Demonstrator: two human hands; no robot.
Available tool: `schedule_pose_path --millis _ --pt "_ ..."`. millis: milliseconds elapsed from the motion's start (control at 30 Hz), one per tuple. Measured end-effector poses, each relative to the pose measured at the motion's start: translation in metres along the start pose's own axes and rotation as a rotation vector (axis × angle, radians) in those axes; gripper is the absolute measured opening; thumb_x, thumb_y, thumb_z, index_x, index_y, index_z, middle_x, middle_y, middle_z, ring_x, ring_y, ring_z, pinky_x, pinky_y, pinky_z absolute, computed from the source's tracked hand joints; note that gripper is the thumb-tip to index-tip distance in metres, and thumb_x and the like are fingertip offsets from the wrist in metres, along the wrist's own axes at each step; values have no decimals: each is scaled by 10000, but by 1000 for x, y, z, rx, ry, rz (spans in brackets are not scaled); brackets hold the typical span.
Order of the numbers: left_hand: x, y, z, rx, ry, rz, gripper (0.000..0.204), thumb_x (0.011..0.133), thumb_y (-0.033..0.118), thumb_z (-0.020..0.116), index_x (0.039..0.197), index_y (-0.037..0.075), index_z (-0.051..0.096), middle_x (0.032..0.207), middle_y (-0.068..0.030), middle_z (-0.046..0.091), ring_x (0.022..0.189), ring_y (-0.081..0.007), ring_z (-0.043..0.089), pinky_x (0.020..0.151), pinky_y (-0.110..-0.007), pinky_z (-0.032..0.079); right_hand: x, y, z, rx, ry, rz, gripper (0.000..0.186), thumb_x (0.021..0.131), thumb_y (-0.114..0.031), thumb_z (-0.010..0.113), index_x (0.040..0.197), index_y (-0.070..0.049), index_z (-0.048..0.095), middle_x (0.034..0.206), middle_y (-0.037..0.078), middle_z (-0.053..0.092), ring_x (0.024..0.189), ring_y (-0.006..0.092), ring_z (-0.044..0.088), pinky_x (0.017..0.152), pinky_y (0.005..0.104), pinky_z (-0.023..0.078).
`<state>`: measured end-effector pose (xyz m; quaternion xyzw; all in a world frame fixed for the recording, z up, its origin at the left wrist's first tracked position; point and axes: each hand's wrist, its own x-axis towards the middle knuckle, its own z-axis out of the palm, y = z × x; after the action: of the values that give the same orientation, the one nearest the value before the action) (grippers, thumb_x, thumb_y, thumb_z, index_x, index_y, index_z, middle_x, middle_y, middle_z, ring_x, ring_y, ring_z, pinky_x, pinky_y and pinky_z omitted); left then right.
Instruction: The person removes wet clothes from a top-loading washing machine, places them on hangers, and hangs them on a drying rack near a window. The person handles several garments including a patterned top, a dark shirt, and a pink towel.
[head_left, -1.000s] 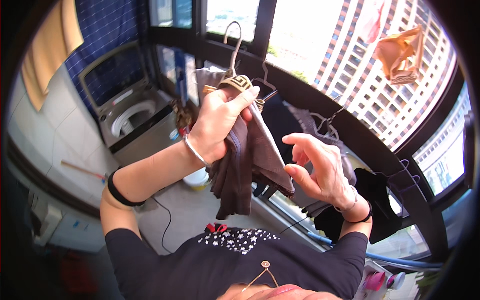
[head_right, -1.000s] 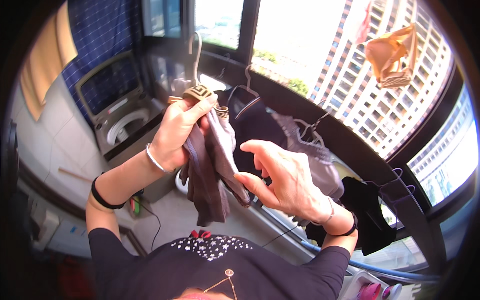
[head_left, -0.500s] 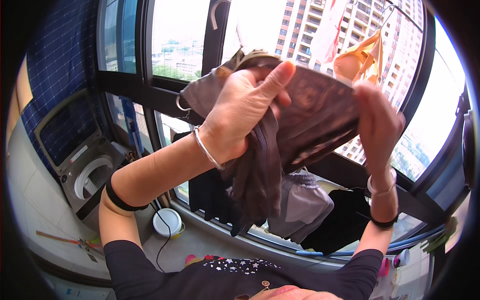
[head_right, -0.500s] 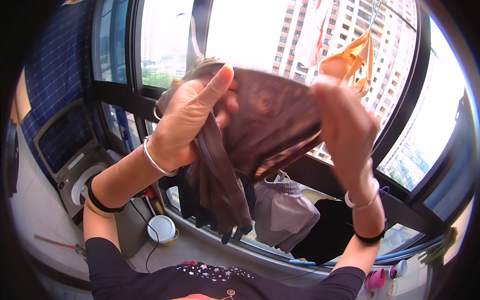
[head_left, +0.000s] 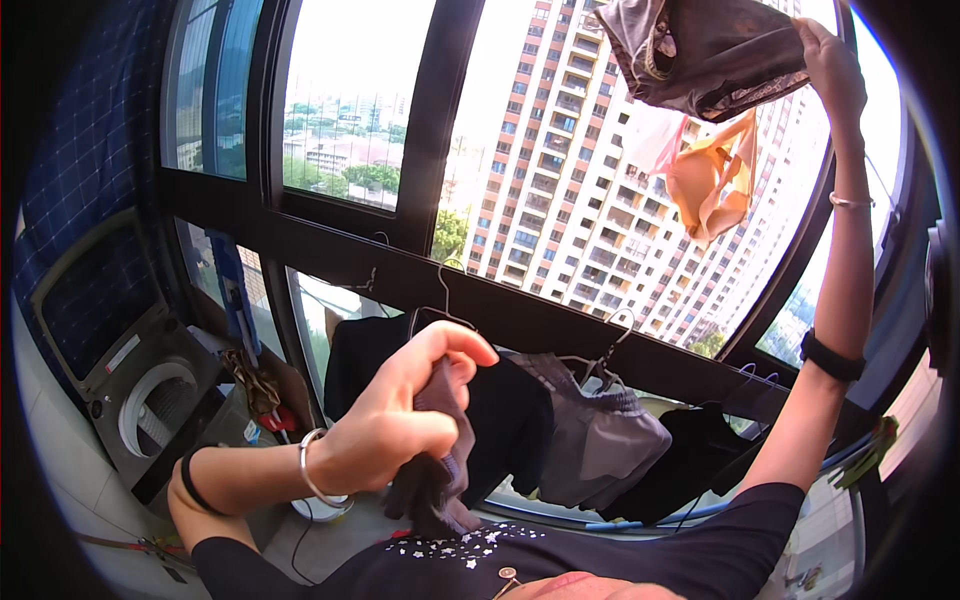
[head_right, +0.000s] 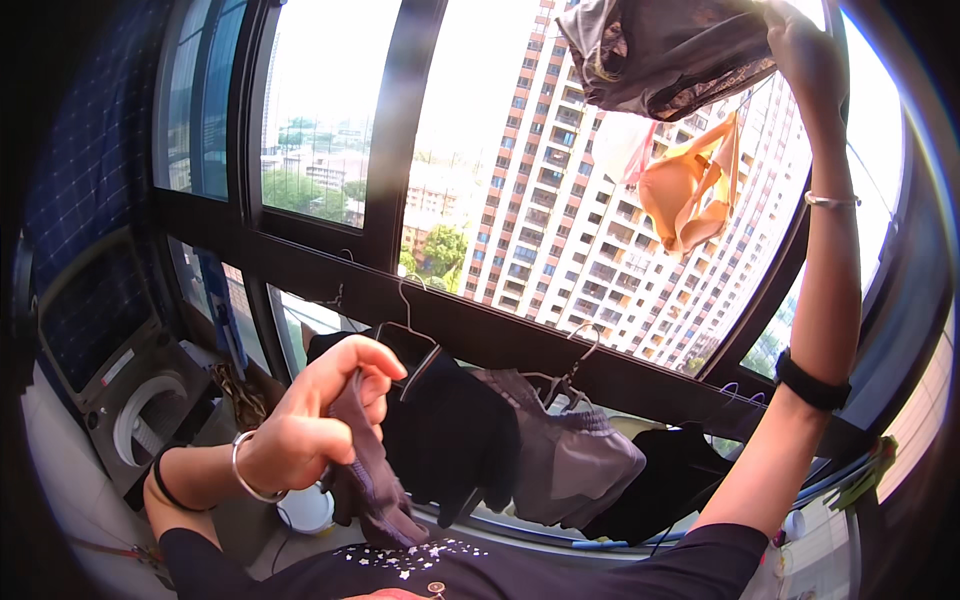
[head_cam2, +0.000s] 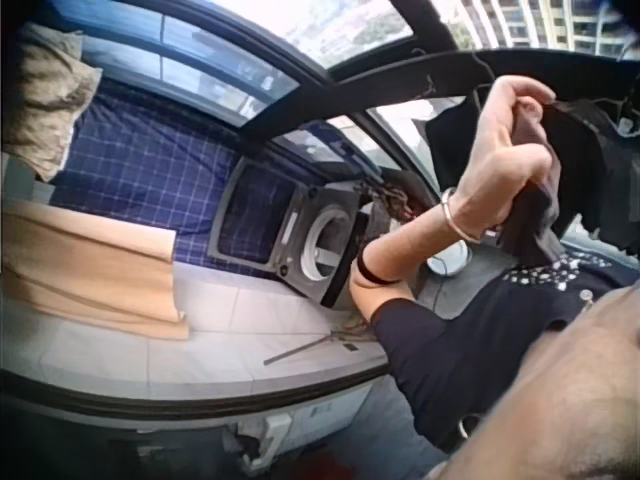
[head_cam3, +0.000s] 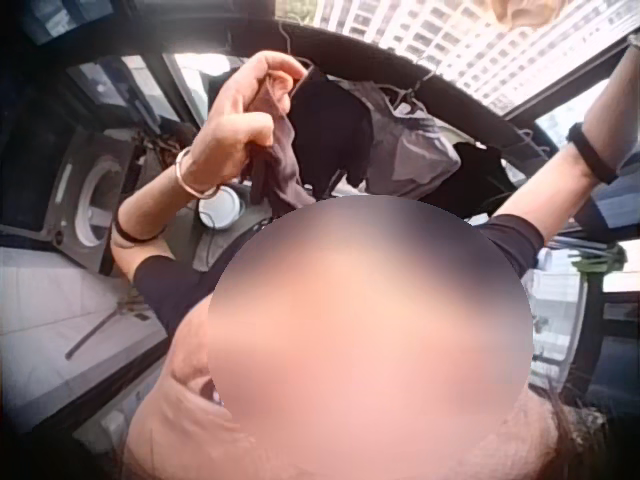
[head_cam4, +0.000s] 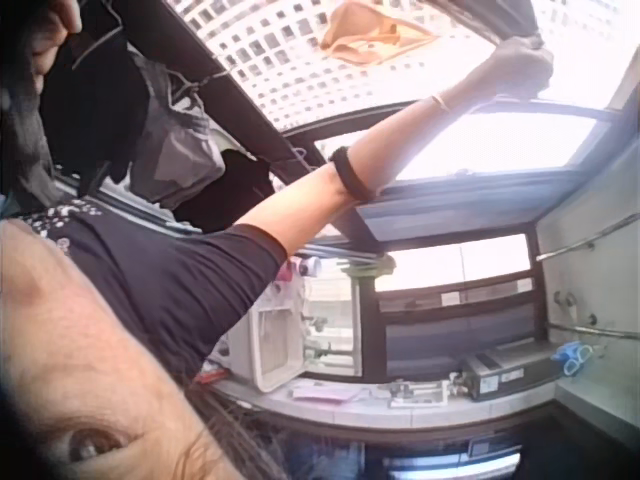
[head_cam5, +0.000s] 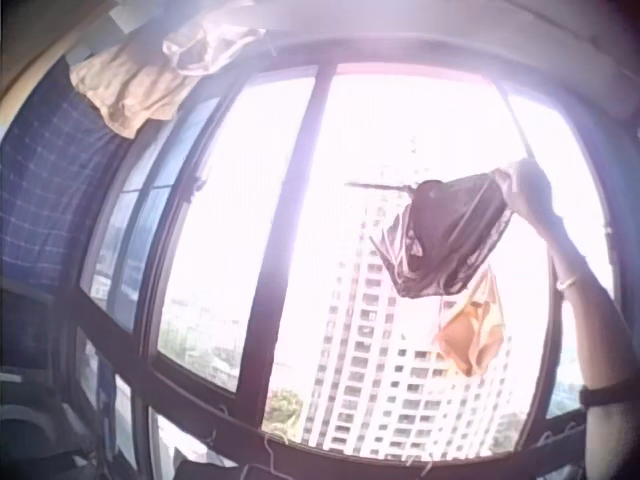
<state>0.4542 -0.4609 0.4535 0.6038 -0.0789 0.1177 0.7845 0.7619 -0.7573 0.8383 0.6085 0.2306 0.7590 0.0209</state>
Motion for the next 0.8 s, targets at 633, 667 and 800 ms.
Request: schedule_pose_path --millis 633,667,800 --pt "-47 -6 -147 -69 244 -207 653 509 -158 445 1147 -31 505 885 -11 420 813 -107 444 696 -195 384 106 -79 87 -188 27 73 261 891 -351 589 1009 -134 672 976 163 701 914 323 678 779 432 546" --pt "-45 -8 -151 -63 235 -211 651 514 -156 450 1149 -31 507 888 -12 422 818 -106 448 702 -196 392 107 -84 89 -197 51 83 256 877 -347 612 994 -129 678 972 163 704 913 311 681 781 428 548" --pt "-33 -13 -159 -57 141 -215 641 568 -160 479 1194 -26 507 915 -7 411 812 -70 450 694 -181 394 106 -110 111 -253 196 135 249 819 -332 701 931 -111 704 954 164 715 910 261 694 789 409 557"
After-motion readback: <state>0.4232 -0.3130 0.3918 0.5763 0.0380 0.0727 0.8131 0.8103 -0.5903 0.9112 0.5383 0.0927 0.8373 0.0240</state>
